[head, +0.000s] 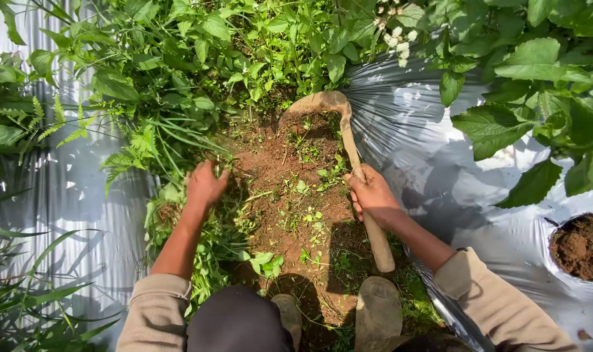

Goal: Weeding a garden bed using a hand hoe and pulling weeds by hand

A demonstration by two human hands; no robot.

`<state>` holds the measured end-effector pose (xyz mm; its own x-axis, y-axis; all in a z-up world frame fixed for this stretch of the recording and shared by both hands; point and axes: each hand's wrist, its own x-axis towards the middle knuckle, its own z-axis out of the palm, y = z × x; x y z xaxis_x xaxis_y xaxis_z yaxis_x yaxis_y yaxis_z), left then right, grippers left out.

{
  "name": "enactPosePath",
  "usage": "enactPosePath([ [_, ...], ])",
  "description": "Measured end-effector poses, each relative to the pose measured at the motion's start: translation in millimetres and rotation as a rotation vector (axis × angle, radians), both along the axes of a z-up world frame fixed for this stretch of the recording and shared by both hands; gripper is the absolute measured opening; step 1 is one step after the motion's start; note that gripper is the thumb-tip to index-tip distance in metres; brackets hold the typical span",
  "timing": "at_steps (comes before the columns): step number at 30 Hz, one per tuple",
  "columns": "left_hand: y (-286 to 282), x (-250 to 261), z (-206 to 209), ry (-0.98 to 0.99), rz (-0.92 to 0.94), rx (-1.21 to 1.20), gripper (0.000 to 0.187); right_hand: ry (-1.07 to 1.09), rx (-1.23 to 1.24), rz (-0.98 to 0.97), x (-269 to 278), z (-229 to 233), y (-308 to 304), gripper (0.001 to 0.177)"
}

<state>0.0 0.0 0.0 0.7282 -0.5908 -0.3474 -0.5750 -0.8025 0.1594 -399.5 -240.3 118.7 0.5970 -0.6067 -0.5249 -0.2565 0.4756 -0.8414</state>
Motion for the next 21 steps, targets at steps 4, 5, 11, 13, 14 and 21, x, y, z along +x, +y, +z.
enactPosePath([
  [4, -116, -104, 140, 0.156, -0.101, -0.111, 0.05, 0.008, 0.046, -0.067, -4, 24, -21, 0.029],
  [5, -136, -114, 148, 0.199, -0.191, -0.143, 0.048, 0.026, 0.062, -0.06, -6, 26, -25, 0.035],
  [11, -243, -208, 282, 0.281, -0.571, -0.151, 0.047, 0.022, 0.067, -0.132, -21, 29, -42, 0.033],
  [13, -267, -215, 292, 0.282, -0.66, -0.151, 0.047, 0.02, 0.081, -0.142, -26, 31, -47, 0.029],
  [14, -279, -211, 282, 0.169, -0.819, -0.143, 0.04, 0.079, 0.055, -0.084, -28, 19, -50, 0.035],
  [21, -340, -191, 257, -0.204, -1.096, 0.016, 0.03, 0.133, 0.035, -0.146, 0, 71, -77, 0.025],
])
